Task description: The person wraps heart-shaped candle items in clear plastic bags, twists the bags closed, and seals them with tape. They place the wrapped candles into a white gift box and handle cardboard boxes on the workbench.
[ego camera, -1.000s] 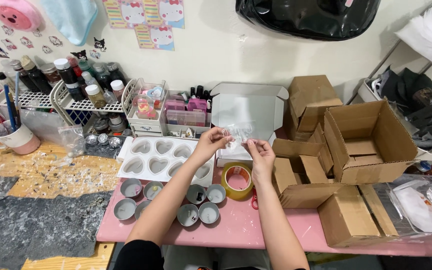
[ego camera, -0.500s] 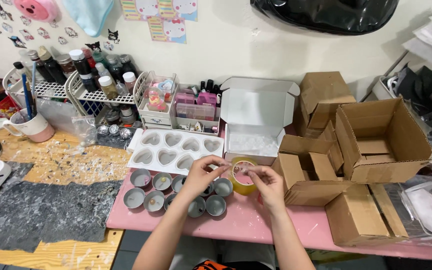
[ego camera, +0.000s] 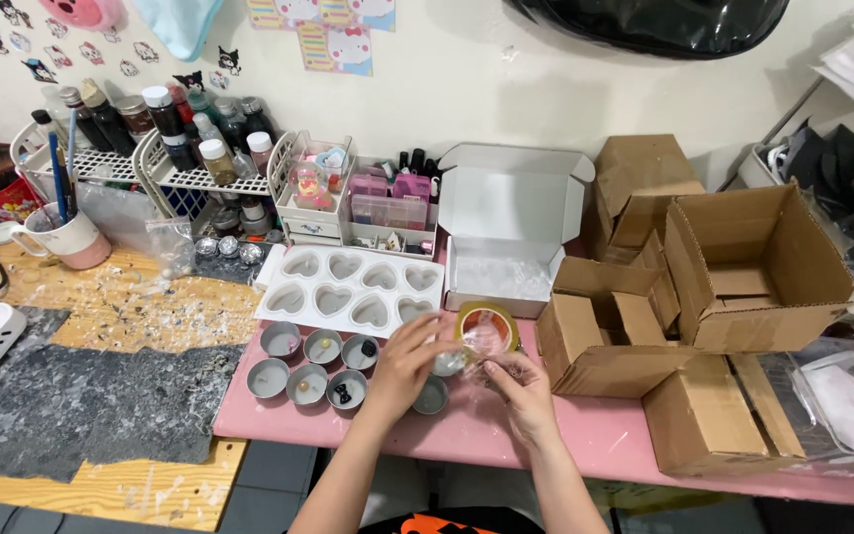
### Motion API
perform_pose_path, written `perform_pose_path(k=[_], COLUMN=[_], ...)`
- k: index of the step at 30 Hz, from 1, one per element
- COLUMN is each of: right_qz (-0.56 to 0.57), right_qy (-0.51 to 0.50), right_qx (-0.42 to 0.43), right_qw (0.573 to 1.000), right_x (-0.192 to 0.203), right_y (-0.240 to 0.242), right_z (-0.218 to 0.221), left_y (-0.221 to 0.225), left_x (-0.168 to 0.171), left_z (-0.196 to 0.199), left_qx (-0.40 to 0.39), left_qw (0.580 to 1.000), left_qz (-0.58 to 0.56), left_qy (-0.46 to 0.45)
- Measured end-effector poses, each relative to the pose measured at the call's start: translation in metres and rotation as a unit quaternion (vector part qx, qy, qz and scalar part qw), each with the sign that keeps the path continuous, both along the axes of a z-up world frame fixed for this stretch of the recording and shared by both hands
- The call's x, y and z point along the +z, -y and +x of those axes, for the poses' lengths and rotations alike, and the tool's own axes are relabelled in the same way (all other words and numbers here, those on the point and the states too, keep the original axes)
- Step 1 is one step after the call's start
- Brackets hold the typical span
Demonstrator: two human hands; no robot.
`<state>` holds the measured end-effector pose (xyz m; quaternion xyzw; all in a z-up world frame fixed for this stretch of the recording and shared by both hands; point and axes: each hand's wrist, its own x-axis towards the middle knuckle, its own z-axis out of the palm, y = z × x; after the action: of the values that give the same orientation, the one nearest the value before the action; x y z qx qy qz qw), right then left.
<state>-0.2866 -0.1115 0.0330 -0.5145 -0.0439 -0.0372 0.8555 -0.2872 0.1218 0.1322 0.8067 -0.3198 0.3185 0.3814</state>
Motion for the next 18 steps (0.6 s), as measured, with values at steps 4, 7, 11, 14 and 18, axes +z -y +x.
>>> perform_pose_path(k=[4, 7, 11, 14, 18], right_qz=[-0.018, -0.027, -0.024, -0.033, -0.124], right_qy=[0.021, 0.059, 0.025, 0.008, -0.007], right_qx=[-0.019, -0.036, 0.025, 0.024, 0.045], right_qw=[0.999, 0.997, 0.999, 0.999, 0.991], right_x=[0.016, 0.015, 0.000, 0.007, 0.003], right_y=[-0.010, -0.016, -0.011, -0.002, 0.011], right_z=[-0.022, -0.030, -0.039, -0.042, -0.048], left_y=[0.005, 0.016, 0.018, 0.006, 0.003], left_x=[-0.003, 0.004, -0.026, -0.025, -0.016], left_z=[-0.025, -0.041, -0.039, -0.037, -0.043], left_qx=[0.038, -0.002, -0.056, -0.092, -0.123], left_qw=[0.995, 0.984, 0.957, 0.944, 0.911], left_qz=[-0.046, -0.097, -0.171, -0.150, -0.181], left_qy=[-0.074, -0.152, -0.226, -0.279, -0.351])
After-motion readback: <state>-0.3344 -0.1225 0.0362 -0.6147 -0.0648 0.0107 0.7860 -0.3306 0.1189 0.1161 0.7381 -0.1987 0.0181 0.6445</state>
